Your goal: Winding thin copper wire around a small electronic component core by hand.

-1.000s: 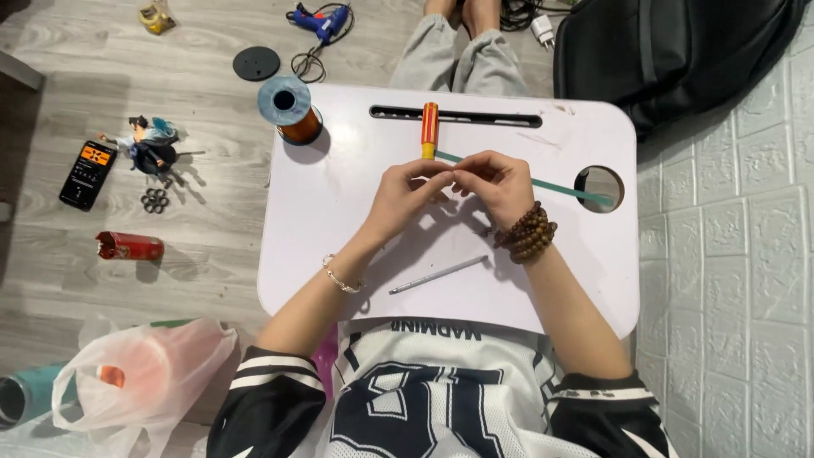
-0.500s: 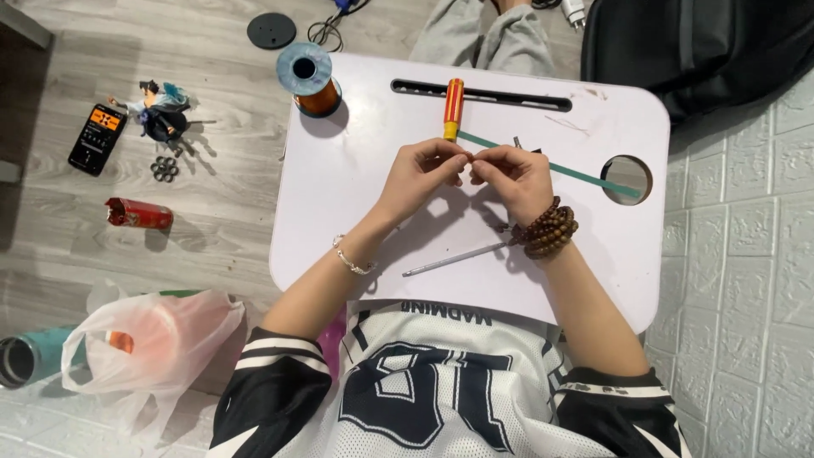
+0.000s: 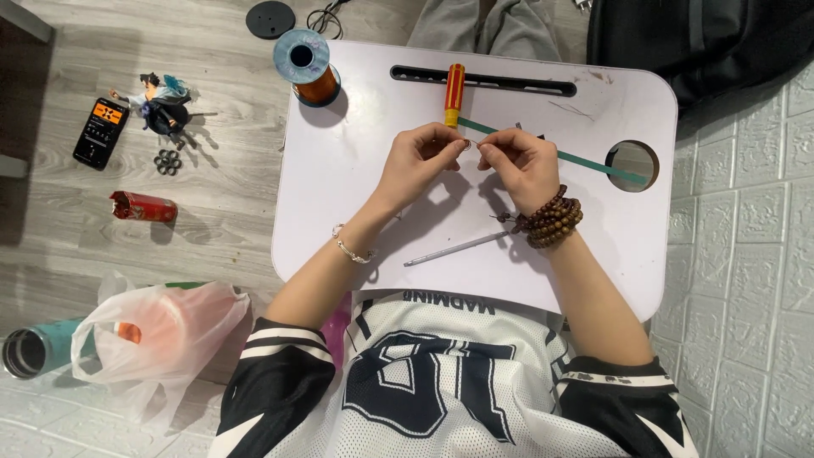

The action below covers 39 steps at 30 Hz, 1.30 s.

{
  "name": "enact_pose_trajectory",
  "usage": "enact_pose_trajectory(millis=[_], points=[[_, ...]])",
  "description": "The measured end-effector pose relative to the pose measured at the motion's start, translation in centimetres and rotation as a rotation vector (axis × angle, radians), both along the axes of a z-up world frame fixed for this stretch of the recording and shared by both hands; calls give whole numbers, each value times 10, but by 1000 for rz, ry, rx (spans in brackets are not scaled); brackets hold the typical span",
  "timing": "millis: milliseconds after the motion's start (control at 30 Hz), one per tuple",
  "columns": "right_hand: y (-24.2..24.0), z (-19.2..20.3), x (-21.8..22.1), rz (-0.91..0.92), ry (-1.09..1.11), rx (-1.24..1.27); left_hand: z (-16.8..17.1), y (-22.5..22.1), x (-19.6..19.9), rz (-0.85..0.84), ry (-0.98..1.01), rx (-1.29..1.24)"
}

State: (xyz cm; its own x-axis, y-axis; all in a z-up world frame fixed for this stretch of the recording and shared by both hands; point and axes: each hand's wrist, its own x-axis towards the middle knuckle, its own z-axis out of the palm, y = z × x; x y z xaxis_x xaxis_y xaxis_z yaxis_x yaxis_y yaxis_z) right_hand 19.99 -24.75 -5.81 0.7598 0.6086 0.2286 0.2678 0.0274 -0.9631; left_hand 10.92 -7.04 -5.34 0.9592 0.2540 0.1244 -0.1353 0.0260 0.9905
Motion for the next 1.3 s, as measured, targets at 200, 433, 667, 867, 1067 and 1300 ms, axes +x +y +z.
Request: enact_pose_trajectory(millis=[200, 433, 667, 867, 1067, 1300], points=[[-5, 0, 6, 39, -59, -8, 14, -4, -6, -6, -20, 140], [-10, 5, 9, 47, 10, -14, 9, -1, -4, -16, -24, 185], [-6, 18, -2, 116, 20, -42, 11, 0, -6, -86, -65, 201], [-1, 10, -7, 69, -13, -59, 12, -1, -4, -90, -64, 247], [-3, 10, -7, 63, 0, -72, 11, -4, -4, -64, -36, 224], [0, 8, -10, 55, 27, -37, 9, -7, -2, -41, 43, 67]])
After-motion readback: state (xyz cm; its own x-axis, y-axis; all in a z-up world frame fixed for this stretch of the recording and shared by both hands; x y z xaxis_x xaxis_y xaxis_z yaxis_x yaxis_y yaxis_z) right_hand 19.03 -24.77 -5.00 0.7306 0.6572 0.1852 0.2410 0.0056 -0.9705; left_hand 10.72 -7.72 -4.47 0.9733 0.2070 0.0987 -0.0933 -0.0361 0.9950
